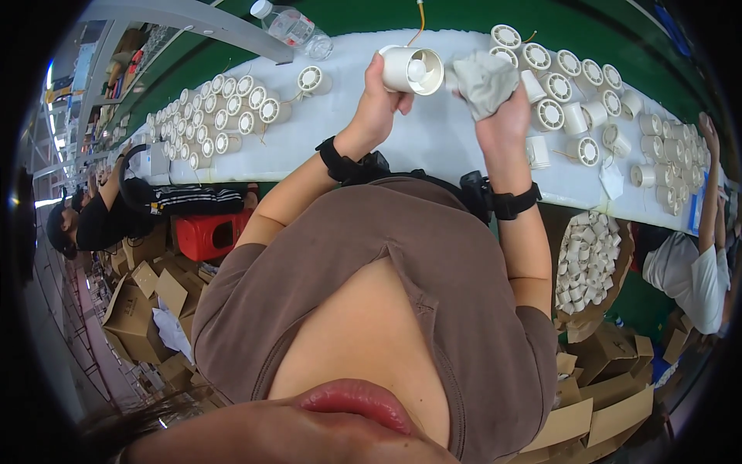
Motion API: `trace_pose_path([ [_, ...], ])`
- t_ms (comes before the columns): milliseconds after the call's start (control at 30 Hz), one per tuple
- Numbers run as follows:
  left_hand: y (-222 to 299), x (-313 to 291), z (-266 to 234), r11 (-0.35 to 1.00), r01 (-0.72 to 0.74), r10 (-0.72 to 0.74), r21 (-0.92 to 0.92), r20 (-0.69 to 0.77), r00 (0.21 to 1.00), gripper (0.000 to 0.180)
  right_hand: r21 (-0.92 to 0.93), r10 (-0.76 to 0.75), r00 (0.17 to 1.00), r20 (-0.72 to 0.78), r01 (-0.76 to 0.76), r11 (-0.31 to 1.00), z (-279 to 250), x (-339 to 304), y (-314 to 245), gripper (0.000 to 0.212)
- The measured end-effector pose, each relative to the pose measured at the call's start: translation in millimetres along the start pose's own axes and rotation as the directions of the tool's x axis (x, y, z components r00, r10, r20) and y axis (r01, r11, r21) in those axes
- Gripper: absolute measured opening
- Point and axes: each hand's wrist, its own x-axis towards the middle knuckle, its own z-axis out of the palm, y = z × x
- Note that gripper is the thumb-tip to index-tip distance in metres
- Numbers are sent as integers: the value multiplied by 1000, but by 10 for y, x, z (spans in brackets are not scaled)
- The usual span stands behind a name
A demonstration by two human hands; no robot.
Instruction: Clean and wipe white cylindrical electronic components using a cloth at an assembly line.
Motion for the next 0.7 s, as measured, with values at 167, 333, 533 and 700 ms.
trace_pose_path([
  [167, -61, -31, 23, 958, 270, -263, -98, 82, 961, 52, -632, -406, 793, 455, 608, 481, 198, -80, 65, 29],
  [333, -114, -58, -28, 976, -32, 26, 214, 29, 999, 49, -744, -222, 715, 663, 663, -84, 162, -40, -12, 26],
  [533, -2, -56, -130, 282, -683, 713, 674, 329, 619, 52, -608, 294, 907, 301, -56, 792, 60, -111, 38, 23],
  [700, 77, -75, -190, 444, -635, 549, 632, 368, 750, 53, -685, 137, 920, 367, 168, 709, -15, -113, 49, 20],
])
